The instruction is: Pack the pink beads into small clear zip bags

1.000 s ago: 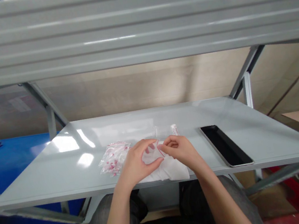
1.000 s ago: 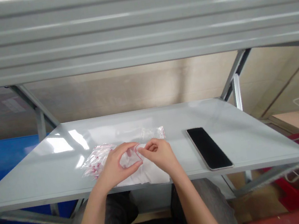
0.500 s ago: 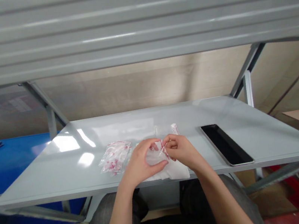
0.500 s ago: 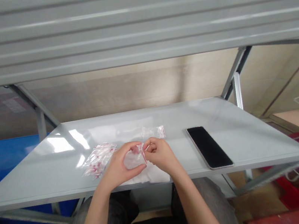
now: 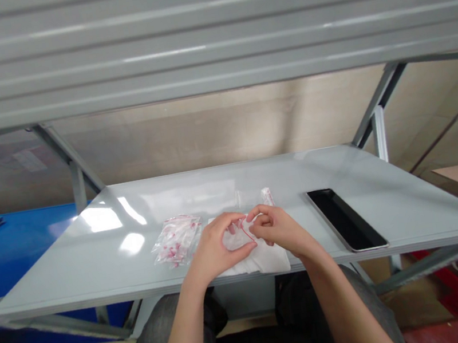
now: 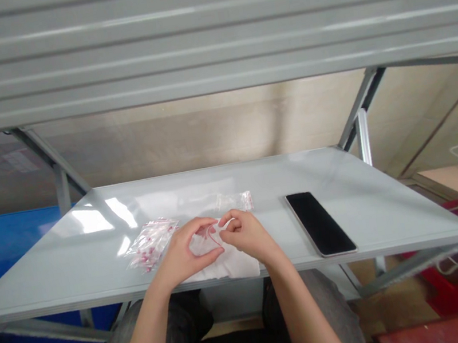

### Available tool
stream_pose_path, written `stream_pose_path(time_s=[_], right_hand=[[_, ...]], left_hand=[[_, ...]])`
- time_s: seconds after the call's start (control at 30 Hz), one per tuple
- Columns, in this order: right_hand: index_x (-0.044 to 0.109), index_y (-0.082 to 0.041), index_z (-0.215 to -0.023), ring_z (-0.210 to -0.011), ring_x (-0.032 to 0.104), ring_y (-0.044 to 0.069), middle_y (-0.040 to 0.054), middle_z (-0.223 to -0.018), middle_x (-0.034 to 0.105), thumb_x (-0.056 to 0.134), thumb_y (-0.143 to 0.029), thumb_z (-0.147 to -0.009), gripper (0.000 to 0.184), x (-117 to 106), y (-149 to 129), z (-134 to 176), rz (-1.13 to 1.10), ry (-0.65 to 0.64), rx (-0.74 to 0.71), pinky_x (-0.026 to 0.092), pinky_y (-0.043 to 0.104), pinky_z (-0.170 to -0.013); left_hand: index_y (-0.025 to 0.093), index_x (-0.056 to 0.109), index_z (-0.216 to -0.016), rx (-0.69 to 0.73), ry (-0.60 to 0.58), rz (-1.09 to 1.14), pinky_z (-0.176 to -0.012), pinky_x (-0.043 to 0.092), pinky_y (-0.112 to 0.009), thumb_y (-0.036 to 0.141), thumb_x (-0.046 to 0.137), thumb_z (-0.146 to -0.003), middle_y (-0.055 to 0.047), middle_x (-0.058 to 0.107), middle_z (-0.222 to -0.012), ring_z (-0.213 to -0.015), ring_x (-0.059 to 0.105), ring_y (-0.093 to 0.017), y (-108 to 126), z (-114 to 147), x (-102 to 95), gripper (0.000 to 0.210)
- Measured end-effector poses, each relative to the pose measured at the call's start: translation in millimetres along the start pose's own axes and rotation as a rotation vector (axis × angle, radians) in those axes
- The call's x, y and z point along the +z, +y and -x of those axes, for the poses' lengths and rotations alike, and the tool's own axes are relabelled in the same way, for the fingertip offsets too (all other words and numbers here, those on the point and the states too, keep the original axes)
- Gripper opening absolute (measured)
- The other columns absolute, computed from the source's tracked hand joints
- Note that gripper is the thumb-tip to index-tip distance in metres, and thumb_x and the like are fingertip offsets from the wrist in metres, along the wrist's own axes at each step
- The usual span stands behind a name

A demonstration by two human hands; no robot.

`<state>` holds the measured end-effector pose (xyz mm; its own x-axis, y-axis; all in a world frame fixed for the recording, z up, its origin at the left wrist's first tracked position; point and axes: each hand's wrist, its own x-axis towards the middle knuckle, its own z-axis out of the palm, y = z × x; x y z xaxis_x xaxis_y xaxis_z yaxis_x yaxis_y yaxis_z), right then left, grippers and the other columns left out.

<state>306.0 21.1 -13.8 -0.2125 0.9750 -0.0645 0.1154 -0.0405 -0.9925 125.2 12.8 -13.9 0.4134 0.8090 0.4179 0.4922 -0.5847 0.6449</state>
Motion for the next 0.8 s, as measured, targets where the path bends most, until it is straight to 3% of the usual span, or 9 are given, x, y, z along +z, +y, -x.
stream_pose_path(time_s=[0.1,0.23,0.3,0.5,0.67,0.8], right_hand=[[0.059,-0.018,-0.073,-0.045,0.046,0.009,-0.0031,-0.054,0.055,0.067,-0.038,-0.066,0.022,-4,3,-4,-0.113,0.109,-0.008,0.037,0.023,-0.045],[0.058,-0.020,-0.069,-0.061,0.056,0.016,0.0019,-0.062,0.059,0.064,-0.041,-0.069,0.022,-10,17,-16,-0.262,0.497,-0.109,0.047,0.029,-0.060],[0.059,-0.020,-0.070,-0.066,0.058,0.018,0.0033,-0.065,0.061,0.062,-0.040,-0.068,0.020,-10,25,-22,-0.274,0.607,-0.136,0.049,0.031,-0.067],[0.063,-0.018,-0.072,-0.078,0.063,0.022,0.0074,-0.076,0.067,0.056,-0.040,-0.072,0.023,3,42,-33,-0.226,0.561,-0.175,0.050,0.035,-0.078],[0.064,-0.018,-0.075,-0.079,0.063,0.020,0.0082,-0.082,0.068,0.052,-0.039,-0.078,0.025,15,46,-33,-0.129,0.547,-0.180,0.049,0.030,-0.071],[0.064,-0.018,-0.077,-0.079,0.062,0.020,0.0082,-0.083,0.069,0.050,-0.039,-0.079,0.025,17,42,-31,-0.075,0.553,-0.185,0.048,0.029,-0.069]], left_hand=[[0.023,0.059,-0.111,-0.009,0.000,-0.021,-0.082,0.050,-0.033,0.030,0.072,-0.076,-0.003,0.067,-0.102,-0.087,0.062,-0.018,-2,-1,-2.5,0.039],[0.022,0.060,-0.109,-0.034,-0.020,-0.095,-0.080,0.051,-0.034,0.030,0.073,-0.074,-0.003,0.067,-0.099,-0.083,0.062,-0.018,-8,-8,-7.6,0.038],[0.021,0.061,-0.108,-0.045,-0.074,-0.143,-0.080,0.051,-0.034,0.030,0.074,-0.073,-0.003,0.067,-0.097,-0.083,0.062,-0.019,-10,-14,-8.9,0.038],[0.020,0.065,-0.106,-0.050,-0.226,-0.232,-0.078,0.050,-0.035,0.033,0.072,-0.071,-0.005,0.068,-0.097,-0.085,0.064,-0.022,-17,-28,-7.3,0.037],[0.020,0.065,-0.105,-0.050,-0.287,-0.314,-0.074,0.050,-0.035,0.033,0.071,-0.070,-0.006,0.069,-0.095,-0.080,0.063,-0.023,-19,-33,-8.1,0.037],[0.019,0.066,-0.104,-0.042,-0.324,-0.379,-0.079,0.050,-0.037,0.033,0.071,-0.067,-0.007,0.068,-0.096,-0.090,0.064,-0.027,-17,-37,-8.8,0.040]])
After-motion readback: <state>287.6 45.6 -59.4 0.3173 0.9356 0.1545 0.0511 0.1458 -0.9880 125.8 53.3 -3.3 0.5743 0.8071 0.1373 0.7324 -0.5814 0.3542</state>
